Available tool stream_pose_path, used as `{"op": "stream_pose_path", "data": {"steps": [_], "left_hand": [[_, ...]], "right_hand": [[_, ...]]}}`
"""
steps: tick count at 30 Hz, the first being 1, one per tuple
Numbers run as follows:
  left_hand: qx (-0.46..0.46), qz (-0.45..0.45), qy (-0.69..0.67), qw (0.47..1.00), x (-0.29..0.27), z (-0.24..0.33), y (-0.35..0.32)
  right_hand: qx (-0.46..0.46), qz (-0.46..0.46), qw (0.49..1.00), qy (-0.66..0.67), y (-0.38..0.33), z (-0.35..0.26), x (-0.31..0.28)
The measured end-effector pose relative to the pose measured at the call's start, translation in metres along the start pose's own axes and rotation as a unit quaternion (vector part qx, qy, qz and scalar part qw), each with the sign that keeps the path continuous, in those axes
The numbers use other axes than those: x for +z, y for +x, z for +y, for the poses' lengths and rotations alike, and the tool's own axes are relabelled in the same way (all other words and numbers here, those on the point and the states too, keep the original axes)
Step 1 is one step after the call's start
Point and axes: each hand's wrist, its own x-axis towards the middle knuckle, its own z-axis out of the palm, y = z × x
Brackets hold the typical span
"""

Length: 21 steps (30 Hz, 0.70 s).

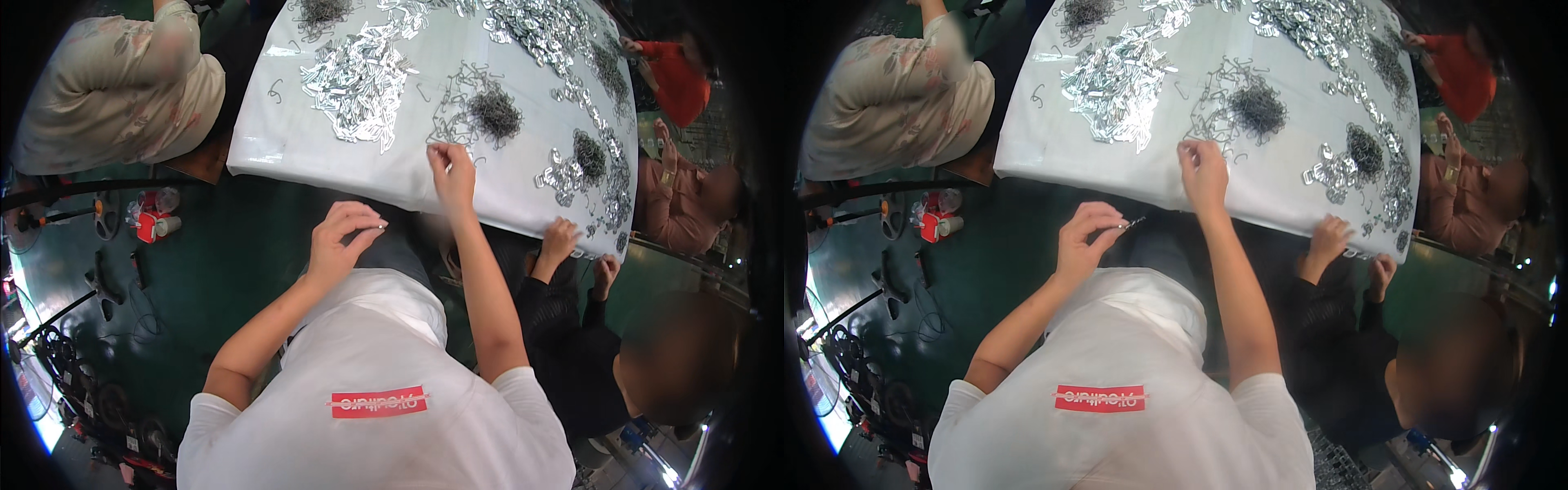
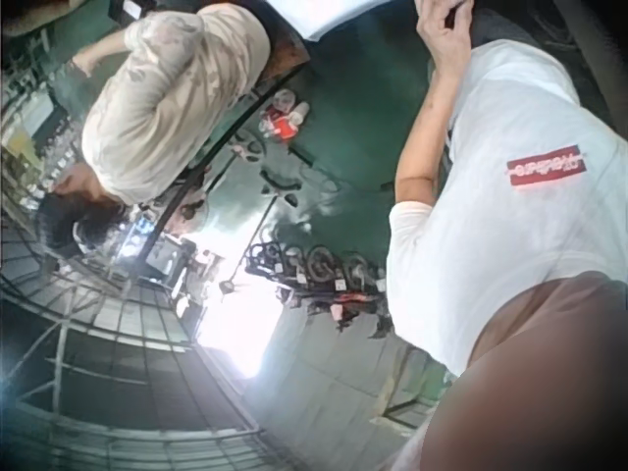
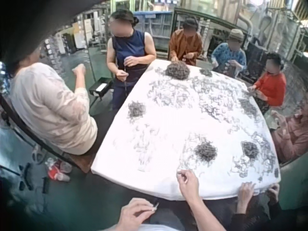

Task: The person repeatedly picks small metal hooks and flat pieces from a white table, joins them by hand, and occasionally hangs the assembled units on a nearby metal rack. Other workers at the same table perform similar assembly actions.

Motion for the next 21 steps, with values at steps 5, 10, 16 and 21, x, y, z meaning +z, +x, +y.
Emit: {"op": "stream_pose_path", "data": {"steps": [5,10,16,21], "left_hand": [[-0.008,0.022,-0.001,1.0,0.006,0.004,-0.002],[-0.007,0.05,0.011,0.999,0.011,0.007,-0.005],[0.001,0.065,0.032,0.997,0.014,0.004,-0.008],[0.01,0.047,0.026,0.999,0.015,0.003,-0.011]], "right_hand": [[0.204,-0.115,0.953,-0.194,0.107,0.011,0.011],[0.232,-0.137,0.915,-0.299,0.136,0.016,0.033],[0.146,-0.077,0.986,-0.038,0.122,0.05,0.024],[0.257,-0.141,0.892,0.345,0.061,0.026,-0.017]]}}
